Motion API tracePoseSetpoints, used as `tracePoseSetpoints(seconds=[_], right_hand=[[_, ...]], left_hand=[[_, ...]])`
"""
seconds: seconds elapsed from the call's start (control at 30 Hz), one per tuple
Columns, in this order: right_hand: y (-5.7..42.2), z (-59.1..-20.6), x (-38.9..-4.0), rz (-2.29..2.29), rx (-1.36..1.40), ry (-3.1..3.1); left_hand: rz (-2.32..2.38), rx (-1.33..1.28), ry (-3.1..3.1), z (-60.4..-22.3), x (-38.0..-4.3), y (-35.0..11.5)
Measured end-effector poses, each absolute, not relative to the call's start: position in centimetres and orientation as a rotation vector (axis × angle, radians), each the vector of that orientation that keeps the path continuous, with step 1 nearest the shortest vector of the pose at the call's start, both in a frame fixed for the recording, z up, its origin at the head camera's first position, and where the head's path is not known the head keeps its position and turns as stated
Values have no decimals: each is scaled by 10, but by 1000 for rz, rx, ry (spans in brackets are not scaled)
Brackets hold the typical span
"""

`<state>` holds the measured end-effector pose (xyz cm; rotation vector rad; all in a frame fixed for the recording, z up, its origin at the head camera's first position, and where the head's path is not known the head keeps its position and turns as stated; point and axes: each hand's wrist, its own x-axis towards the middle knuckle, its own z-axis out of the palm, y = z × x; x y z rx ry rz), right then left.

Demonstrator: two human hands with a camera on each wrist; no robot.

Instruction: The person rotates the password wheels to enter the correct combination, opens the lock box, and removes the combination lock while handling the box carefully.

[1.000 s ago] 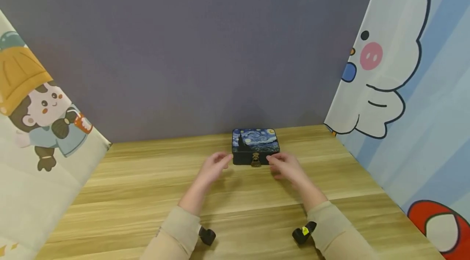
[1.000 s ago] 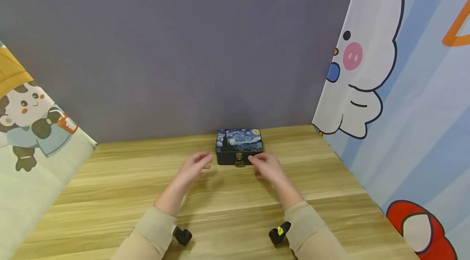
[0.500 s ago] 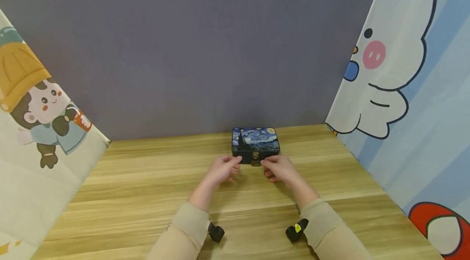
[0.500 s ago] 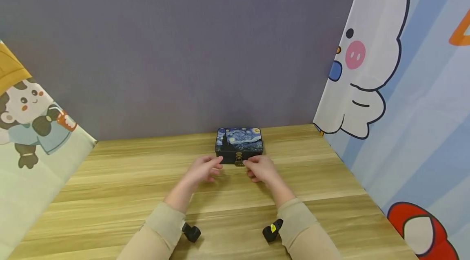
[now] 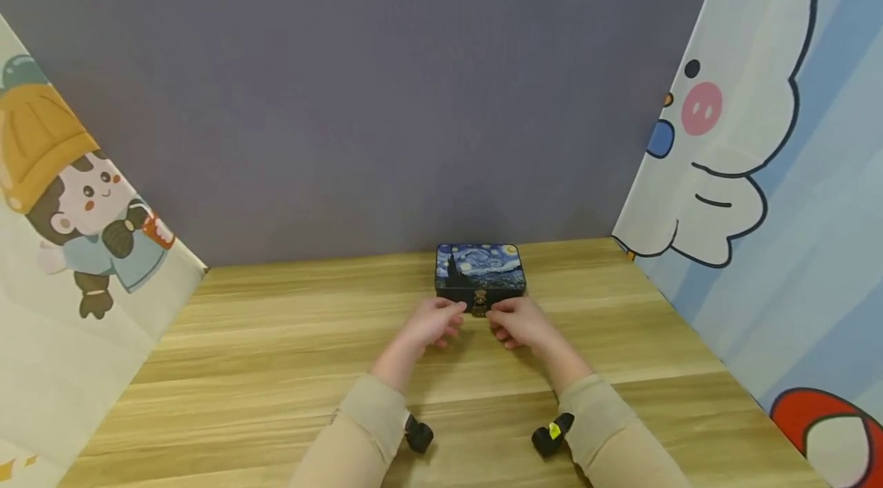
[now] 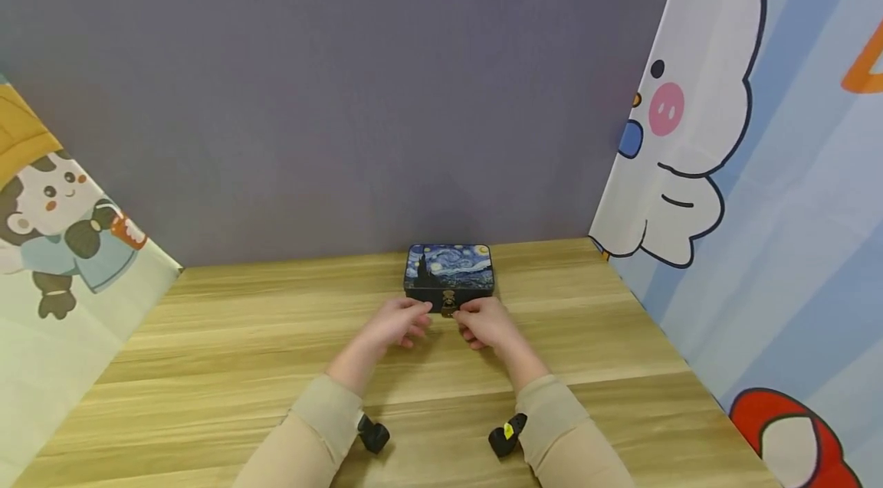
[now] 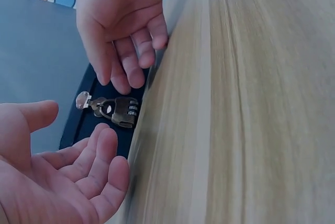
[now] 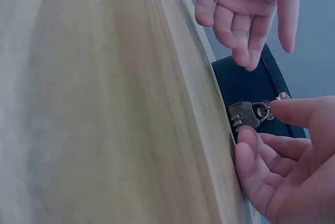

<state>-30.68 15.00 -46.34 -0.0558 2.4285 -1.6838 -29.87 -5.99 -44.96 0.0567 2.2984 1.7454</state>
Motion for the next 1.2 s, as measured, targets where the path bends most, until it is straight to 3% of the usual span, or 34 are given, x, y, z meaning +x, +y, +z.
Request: tracePoseSetpoints(seconds=[1.2], right_hand=[[143, -468, -308, -1640, -58, 2482]], left_hand=[[1622, 91, 2359, -455, -310, -40]])
